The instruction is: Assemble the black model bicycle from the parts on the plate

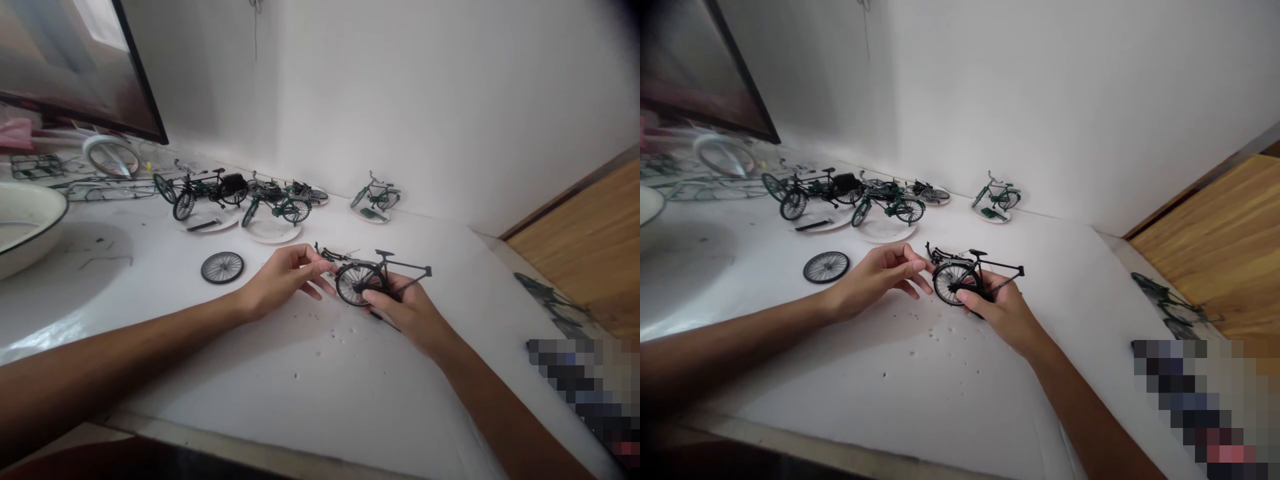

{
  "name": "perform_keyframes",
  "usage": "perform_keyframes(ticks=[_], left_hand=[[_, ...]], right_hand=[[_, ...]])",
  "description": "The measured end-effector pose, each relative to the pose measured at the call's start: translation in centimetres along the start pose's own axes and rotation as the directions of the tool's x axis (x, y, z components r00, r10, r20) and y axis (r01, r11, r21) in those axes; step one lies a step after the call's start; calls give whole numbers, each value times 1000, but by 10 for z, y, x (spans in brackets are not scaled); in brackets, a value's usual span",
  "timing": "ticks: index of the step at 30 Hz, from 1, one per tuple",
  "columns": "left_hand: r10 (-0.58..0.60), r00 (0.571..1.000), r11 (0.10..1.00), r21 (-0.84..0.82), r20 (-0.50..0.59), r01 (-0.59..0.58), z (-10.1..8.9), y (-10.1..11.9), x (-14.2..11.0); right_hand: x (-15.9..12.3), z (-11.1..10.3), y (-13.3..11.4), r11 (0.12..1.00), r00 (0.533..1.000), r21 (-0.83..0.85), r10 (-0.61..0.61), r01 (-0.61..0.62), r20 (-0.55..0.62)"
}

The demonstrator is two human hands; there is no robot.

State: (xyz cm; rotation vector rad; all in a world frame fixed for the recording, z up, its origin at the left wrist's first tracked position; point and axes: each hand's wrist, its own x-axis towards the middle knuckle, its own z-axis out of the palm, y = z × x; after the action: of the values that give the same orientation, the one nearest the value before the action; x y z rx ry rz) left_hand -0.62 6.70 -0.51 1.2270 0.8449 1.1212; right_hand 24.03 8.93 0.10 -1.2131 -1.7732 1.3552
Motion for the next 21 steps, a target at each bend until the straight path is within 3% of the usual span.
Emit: perform_keyframes(ticks=[21], left_hand=[[-6, 1000, 1000, -5, -9, 6, 1, 2, -1]], right_hand=[[-2, 0, -3, 1000, 1000, 5, -10, 10, 7]])
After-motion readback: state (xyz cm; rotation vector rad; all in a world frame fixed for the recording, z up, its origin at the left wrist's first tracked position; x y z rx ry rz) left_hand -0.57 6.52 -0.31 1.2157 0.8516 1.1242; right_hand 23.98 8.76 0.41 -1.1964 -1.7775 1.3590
